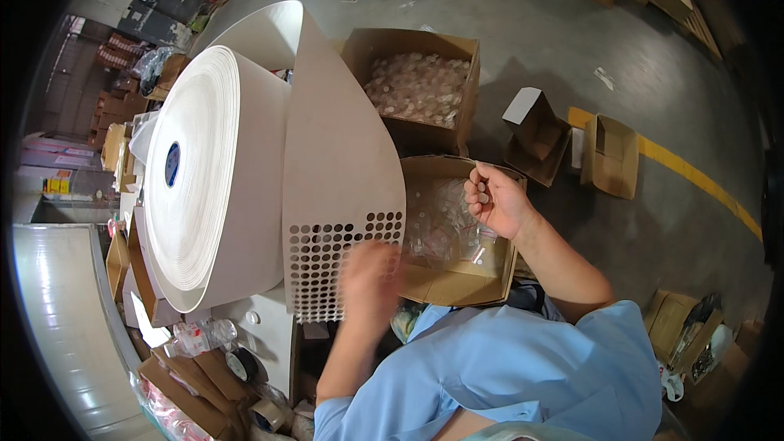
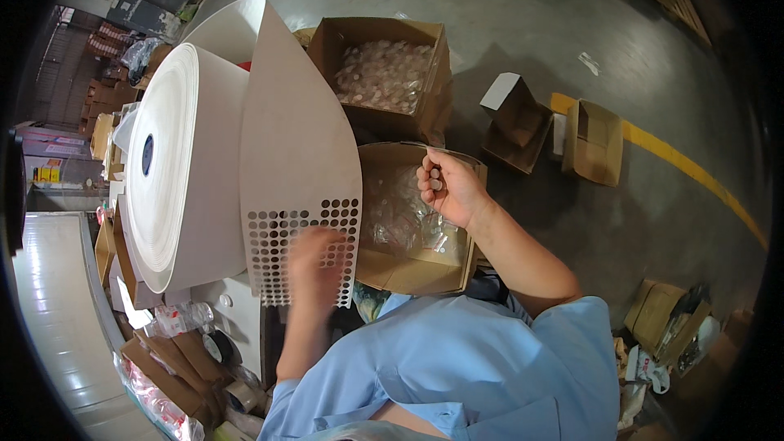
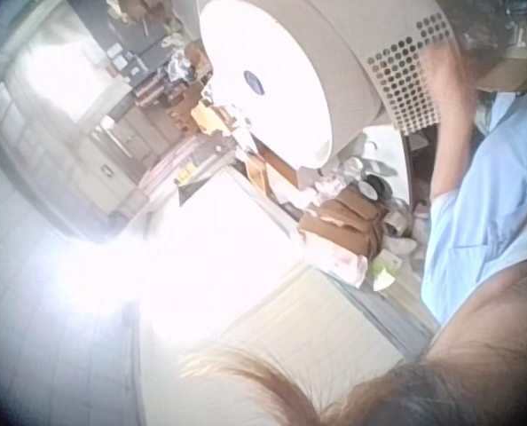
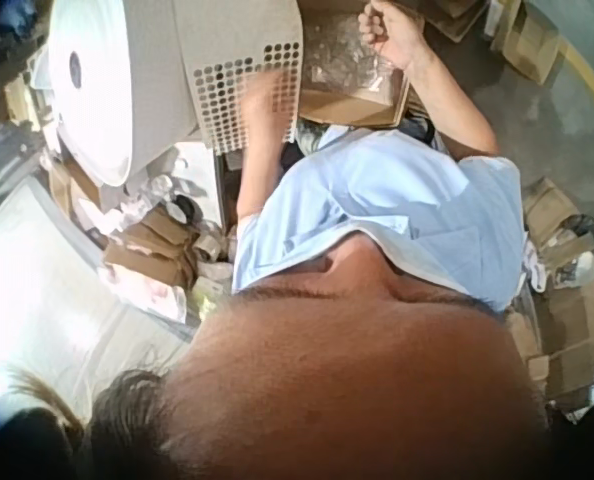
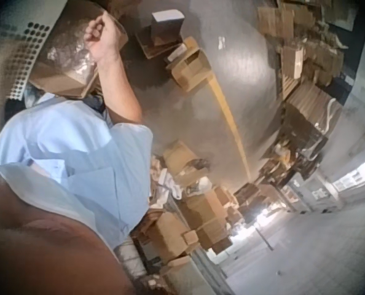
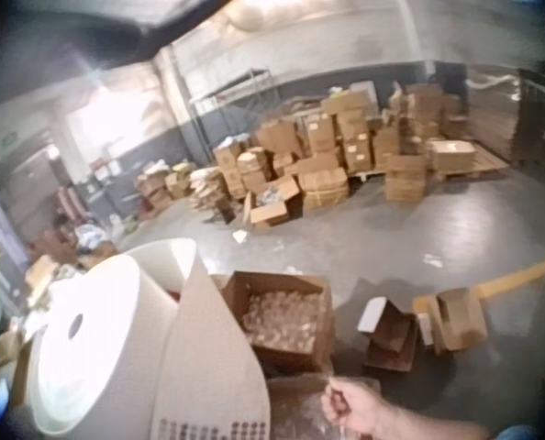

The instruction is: The person takes small silver caps from a box and presses them onto circular adhesive pads on a white backing strip.

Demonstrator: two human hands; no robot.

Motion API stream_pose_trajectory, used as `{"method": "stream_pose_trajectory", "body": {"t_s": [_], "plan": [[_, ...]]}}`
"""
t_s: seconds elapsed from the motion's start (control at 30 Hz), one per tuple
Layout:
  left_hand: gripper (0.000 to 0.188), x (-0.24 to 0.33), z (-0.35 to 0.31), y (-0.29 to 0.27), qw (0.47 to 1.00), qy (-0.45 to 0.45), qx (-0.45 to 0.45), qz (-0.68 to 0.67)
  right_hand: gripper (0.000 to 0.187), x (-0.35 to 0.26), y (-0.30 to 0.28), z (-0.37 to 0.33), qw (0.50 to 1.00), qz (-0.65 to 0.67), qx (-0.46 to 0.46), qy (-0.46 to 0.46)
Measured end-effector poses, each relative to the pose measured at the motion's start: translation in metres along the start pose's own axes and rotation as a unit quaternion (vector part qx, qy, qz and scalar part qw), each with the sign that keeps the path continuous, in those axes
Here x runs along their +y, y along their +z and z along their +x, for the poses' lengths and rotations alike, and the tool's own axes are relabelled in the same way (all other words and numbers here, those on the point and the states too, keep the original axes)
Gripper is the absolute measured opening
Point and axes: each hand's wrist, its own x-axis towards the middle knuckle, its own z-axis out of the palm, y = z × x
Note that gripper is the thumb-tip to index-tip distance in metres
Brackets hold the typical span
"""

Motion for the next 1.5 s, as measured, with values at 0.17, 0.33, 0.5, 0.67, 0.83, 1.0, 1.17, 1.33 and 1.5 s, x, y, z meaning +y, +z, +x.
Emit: {"method": "stream_pose_trajectory", "body": {"t_s": [0.17,0.33,0.5,0.67,0.83,1.0,1.17,1.33,1.5], "plan": [[0.023,-0.013,-0.014,0.153,0.965,-0.034,-0.260,-0.007,0.024,0.009,0.008,0.006,1.000,-0.016,-0.005,0.022],[0.022,-0.027,-0.033,0.191,0.944,-0.033,-0.327,-0.012,0.023,0.005,0.000,0.003,1.000,-0.006,0.002,0.001],[0.024,-0.023,-0.040,0.188,0.958,-0.071,-0.272,-0.056,0.021,0.008,-0.002,0.003,1.000,-0.012,-0.015,-0.001],[0.022,-0.019,-0.028,0.161,0.935,-0.121,-0.305,-0.138,0.021,0.009,0.013,-0.003,0.996,-0.091,-0.010,0.004],[0.011,-0.041,-0.022,0.118,0.841,-0.280,-0.211,-0.412,0.014,0.010,0.015,-0.026,0.953,-0.296,-0.068,0.016],[0.011,-0.037,-0.020,0.090,0.749,-0.326,-0.105,-0.567,0.018,0.037,0.028,-0.043,0.776,-0.611,-0.047,-0.150],[0.015,-0.029,-0.020,0.081,0.760,-0.303,-0.099,-0.566,0.015,0.043,0.052,-0.055,0.659,-0.706,-0.050,-0.254],[0.014,-0.026,-0.020,0.077,0.778,-0.284,-0.065,-0.556,0.017,0.045,0.058,-0.058,0.608,-0.729,-0.037,-0.311],[0.013,-0.027,-0.021,0.076,0.784,-0.258,-0.046,-0.563,0.020,0.046,0.062,-0.061,0.612,-0.736,-0.037,-0.288]]}}
